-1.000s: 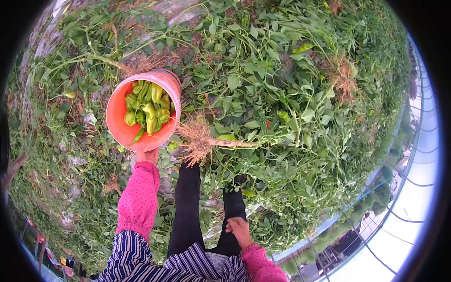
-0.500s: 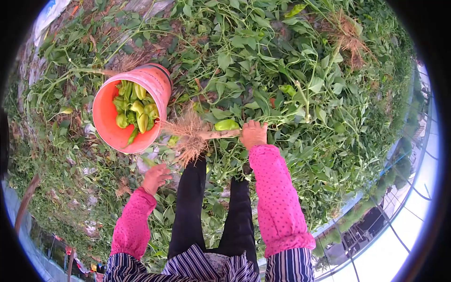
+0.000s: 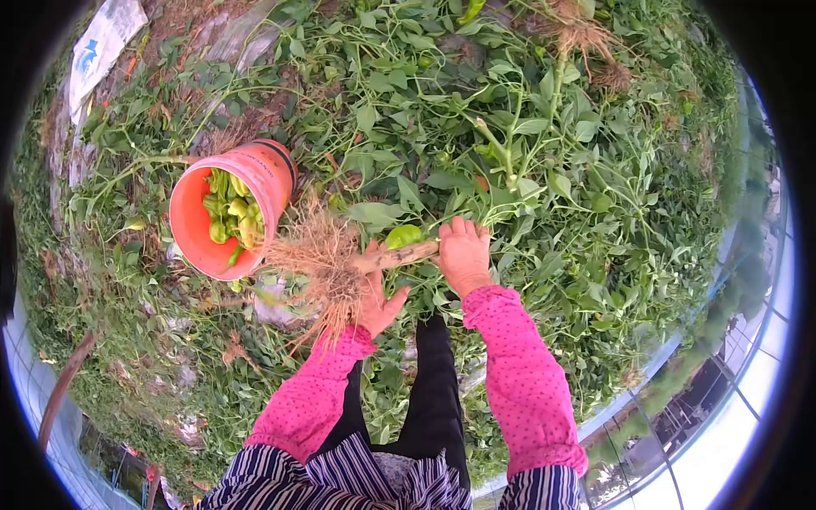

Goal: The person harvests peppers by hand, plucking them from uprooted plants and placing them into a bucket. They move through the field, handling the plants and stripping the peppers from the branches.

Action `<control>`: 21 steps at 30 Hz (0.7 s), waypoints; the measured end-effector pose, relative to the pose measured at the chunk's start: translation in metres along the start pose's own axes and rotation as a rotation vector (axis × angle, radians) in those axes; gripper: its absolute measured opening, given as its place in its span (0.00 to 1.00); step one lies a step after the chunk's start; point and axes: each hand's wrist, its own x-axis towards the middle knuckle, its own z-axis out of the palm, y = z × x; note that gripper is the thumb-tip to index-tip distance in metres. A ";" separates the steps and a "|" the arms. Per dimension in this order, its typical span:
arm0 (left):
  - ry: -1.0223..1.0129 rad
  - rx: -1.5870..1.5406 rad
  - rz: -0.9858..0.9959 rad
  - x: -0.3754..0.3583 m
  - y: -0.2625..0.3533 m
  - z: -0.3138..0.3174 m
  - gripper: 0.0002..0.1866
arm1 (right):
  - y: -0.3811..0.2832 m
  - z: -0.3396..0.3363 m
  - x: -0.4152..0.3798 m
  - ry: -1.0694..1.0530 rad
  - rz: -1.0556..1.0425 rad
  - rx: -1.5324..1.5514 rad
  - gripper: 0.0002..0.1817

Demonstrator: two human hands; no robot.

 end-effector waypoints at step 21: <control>-0.291 -1.086 -0.685 -0.141 -0.040 -0.092 0.11 | 0.068 -0.019 -0.026 -0.014 -0.061 0.169 0.23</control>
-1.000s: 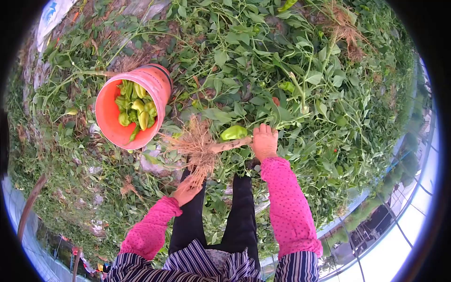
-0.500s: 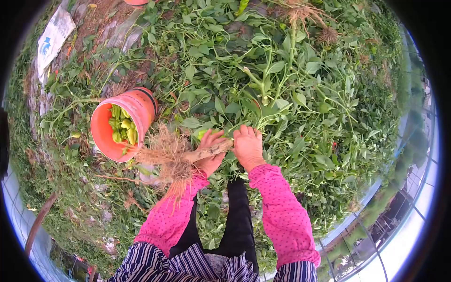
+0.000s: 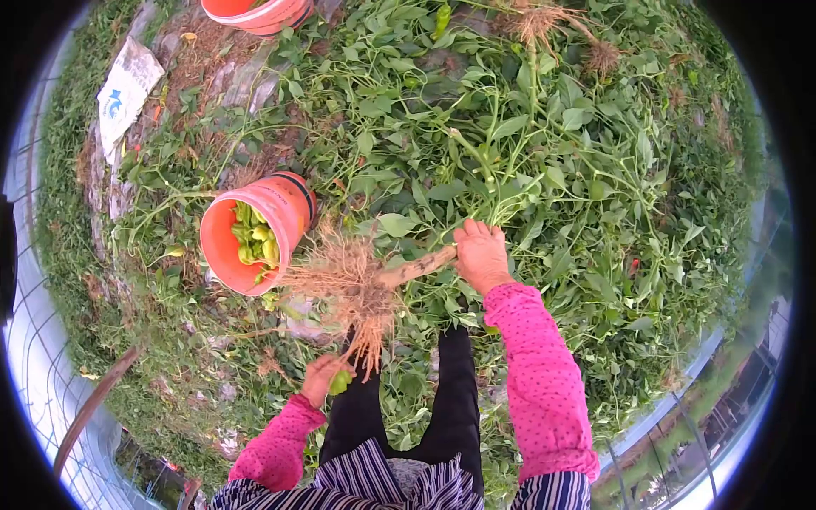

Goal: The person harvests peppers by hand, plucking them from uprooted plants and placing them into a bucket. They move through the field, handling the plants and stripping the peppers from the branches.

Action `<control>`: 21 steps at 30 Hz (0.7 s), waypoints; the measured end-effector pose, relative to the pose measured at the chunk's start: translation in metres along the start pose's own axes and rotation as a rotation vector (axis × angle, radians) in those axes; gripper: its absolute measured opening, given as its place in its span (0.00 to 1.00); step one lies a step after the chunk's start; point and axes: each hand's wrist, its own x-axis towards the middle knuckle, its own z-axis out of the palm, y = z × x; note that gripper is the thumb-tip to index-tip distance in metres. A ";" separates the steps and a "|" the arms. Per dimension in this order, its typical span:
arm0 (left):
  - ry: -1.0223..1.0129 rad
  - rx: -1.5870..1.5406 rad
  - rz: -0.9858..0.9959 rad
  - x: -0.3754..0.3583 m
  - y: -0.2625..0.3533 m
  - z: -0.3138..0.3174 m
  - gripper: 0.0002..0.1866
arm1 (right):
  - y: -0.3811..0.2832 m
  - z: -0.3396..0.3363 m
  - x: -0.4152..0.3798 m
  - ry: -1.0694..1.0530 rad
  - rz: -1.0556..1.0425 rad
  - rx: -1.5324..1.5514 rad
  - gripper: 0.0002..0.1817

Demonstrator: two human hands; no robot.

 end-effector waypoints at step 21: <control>0.370 0.200 -0.188 0.123 0.118 -0.165 0.19 | -0.015 0.028 -0.127 0.006 0.104 0.016 0.16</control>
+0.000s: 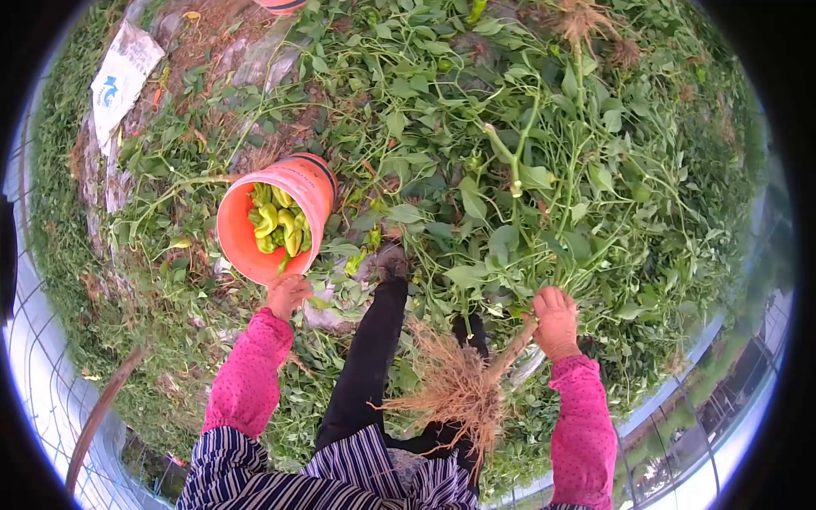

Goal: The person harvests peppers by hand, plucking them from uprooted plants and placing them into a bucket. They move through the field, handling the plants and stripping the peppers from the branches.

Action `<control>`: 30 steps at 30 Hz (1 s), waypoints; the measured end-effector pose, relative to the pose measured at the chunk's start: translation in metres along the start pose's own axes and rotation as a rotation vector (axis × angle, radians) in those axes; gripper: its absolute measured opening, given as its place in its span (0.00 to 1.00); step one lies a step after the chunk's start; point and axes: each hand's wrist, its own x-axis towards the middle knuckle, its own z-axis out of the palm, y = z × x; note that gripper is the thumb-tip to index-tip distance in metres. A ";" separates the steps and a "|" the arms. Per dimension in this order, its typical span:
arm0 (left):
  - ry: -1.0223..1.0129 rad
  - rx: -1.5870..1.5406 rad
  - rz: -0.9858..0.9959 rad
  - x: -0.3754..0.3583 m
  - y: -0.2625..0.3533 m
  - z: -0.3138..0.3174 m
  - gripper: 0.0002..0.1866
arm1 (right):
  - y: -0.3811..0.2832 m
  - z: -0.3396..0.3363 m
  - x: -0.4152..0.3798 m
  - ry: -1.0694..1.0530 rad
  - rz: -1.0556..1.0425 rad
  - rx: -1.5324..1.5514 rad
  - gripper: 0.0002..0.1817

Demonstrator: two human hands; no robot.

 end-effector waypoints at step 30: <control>-0.685 1.003 -0.081 -0.211 -0.051 0.251 0.10 | -0.092 0.054 -0.065 0.306 0.097 0.312 0.11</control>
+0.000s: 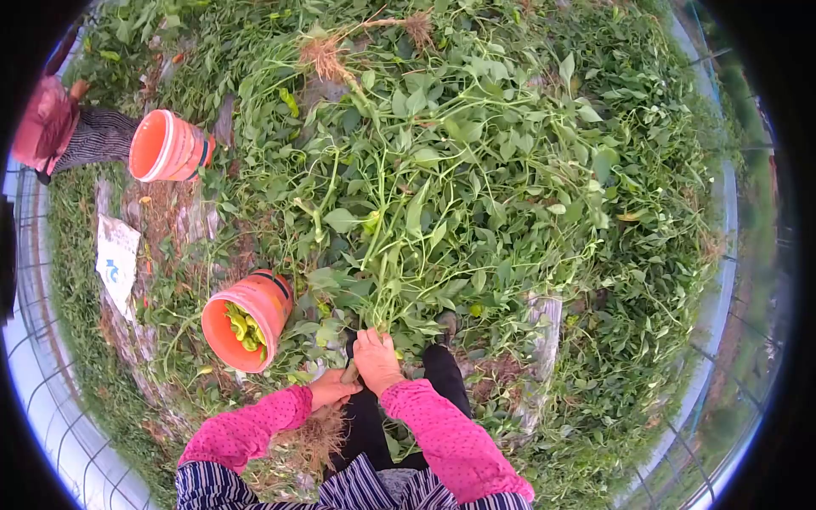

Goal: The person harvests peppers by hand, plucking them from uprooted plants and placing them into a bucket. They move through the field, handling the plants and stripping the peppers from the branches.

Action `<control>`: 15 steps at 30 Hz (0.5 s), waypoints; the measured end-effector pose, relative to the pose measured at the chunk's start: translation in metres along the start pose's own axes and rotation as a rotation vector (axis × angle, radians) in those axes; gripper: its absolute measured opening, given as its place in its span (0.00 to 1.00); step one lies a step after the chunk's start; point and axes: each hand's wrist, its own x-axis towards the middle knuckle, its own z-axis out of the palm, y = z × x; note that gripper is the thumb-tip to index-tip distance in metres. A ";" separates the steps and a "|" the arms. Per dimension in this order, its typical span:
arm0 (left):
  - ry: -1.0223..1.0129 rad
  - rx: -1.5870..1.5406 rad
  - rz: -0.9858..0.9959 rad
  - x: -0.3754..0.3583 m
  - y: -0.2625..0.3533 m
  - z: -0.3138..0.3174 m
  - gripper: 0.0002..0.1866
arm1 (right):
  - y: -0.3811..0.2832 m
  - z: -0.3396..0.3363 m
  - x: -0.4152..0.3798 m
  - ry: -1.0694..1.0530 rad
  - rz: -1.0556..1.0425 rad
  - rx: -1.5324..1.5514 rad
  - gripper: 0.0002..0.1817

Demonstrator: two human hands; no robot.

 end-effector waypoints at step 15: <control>0.148 0.821 0.078 -0.149 -0.045 0.013 0.19 | 0.091 -0.096 0.096 0.254 0.273 0.341 0.26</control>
